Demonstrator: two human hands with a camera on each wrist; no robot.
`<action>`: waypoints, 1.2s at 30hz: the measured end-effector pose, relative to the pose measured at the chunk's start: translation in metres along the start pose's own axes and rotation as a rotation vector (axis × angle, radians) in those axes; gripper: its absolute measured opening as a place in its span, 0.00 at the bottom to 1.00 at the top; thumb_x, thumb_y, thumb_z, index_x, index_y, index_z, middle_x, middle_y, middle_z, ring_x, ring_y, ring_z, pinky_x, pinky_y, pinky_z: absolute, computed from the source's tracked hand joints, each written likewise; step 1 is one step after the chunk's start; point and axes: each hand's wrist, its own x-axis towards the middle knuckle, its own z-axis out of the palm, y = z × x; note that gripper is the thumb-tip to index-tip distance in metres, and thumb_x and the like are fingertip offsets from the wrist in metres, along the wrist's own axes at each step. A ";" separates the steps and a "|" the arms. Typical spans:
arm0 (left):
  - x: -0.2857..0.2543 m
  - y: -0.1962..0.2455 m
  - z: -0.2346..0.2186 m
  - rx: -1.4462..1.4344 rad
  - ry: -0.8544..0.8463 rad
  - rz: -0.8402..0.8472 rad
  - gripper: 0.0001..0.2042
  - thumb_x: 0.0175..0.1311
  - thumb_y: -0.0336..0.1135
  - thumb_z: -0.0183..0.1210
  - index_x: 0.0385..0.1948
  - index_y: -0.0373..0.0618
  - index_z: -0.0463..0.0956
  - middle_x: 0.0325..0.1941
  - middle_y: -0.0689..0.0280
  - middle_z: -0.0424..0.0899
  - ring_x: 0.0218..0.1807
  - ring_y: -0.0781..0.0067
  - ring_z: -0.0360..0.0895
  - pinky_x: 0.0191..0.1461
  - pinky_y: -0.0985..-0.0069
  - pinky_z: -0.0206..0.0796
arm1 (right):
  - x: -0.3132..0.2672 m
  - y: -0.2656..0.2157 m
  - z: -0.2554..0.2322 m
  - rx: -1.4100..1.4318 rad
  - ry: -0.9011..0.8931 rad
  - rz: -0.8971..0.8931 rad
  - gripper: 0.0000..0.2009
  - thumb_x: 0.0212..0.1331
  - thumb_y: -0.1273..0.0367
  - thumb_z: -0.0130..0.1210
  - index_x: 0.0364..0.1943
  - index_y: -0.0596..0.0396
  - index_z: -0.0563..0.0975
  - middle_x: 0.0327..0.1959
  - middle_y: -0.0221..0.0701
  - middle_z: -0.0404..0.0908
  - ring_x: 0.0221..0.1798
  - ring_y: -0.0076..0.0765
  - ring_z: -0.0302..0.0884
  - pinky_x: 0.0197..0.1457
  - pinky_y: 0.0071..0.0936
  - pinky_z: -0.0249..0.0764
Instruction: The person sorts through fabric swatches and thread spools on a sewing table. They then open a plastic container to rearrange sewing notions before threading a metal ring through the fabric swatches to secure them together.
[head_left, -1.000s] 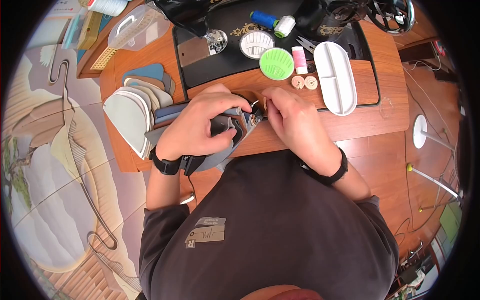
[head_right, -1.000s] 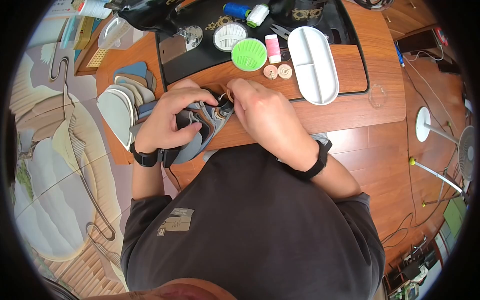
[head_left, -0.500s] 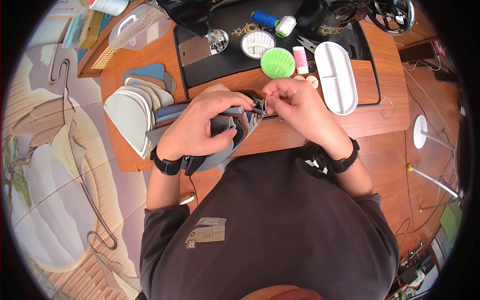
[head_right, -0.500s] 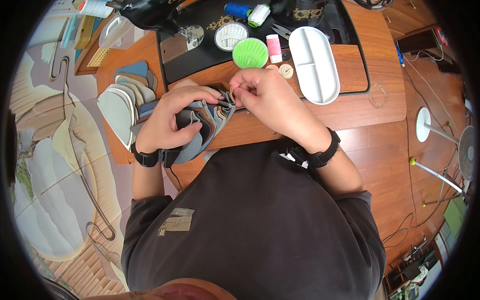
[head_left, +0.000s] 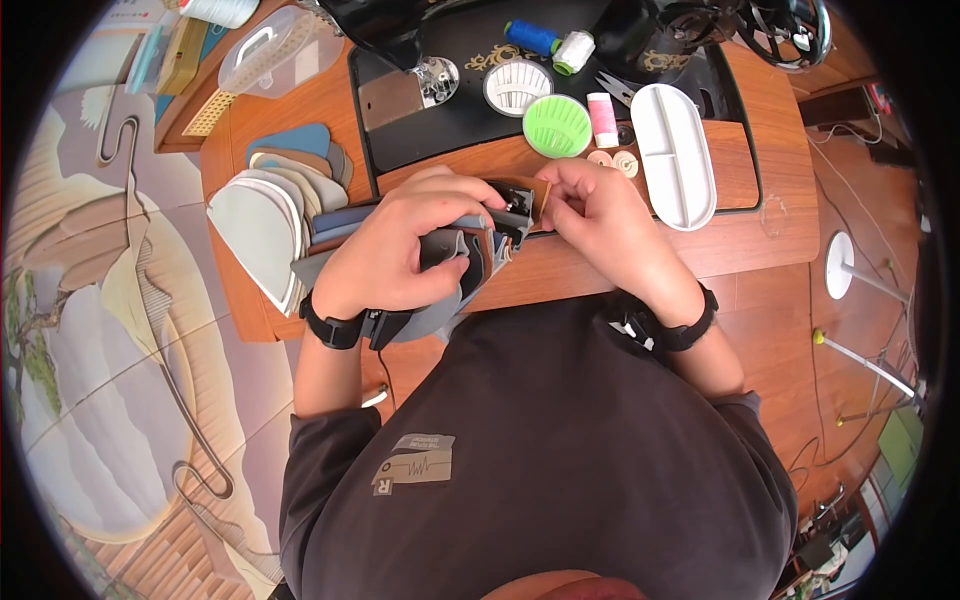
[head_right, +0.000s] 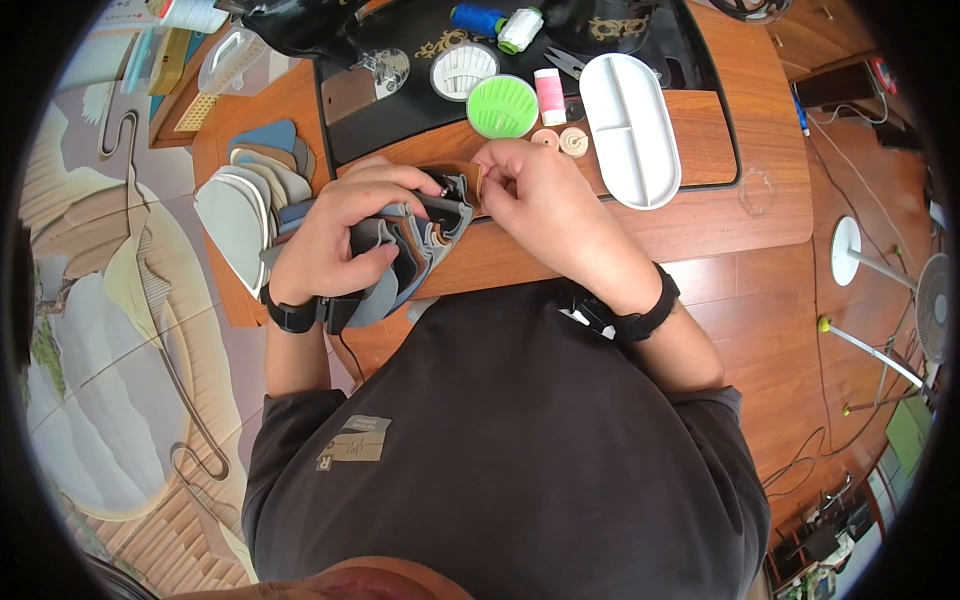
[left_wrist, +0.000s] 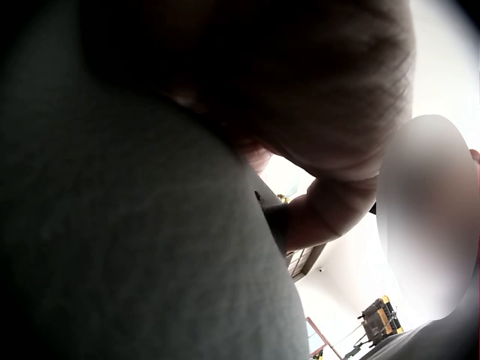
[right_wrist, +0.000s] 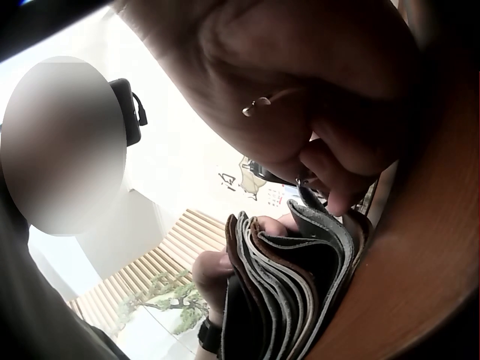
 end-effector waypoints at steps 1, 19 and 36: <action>0.000 0.001 0.000 -0.006 -0.001 -0.023 0.20 0.41 0.29 0.59 0.41 0.35 0.79 0.54 0.55 0.83 0.52 0.52 0.79 0.61 0.63 0.67 | -0.001 -0.004 0.001 -0.050 0.015 0.010 0.06 0.65 0.76 0.55 0.42 0.65 0.79 0.28 0.40 0.84 0.32 0.33 0.85 0.37 0.29 0.77; -0.001 0.005 0.002 0.066 0.000 -0.007 0.30 0.41 0.27 0.57 0.55 0.38 0.79 0.59 0.54 0.80 0.60 0.51 0.76 0.70 0.61 0.60 | -0.001 0.000 0.002 -0.194 0.057 -0.127 0.05 0.63 0.77 0.56 0.40 0.64 0.80 0.27 0.40 0.84 0.29 0.40 0.82 0.36 0.32 0.76; -0.008 0.007 -0.003 -0.103 0.028 -0.001 0.13 0.57 0.37 0.59 0.38 0.37 0.82 0.53 0.54 0.83 0.53 0.57 0.78 0.61 0.64 0.64 | 0.008 -0.002 -0.014 0.159 -0.299 0.060 0.07 0.64 0.79 0.50 0.41 0.63 0.79 0.28 0.28 0.84 0.34 0.18 0.81 0.40 0.19 0.75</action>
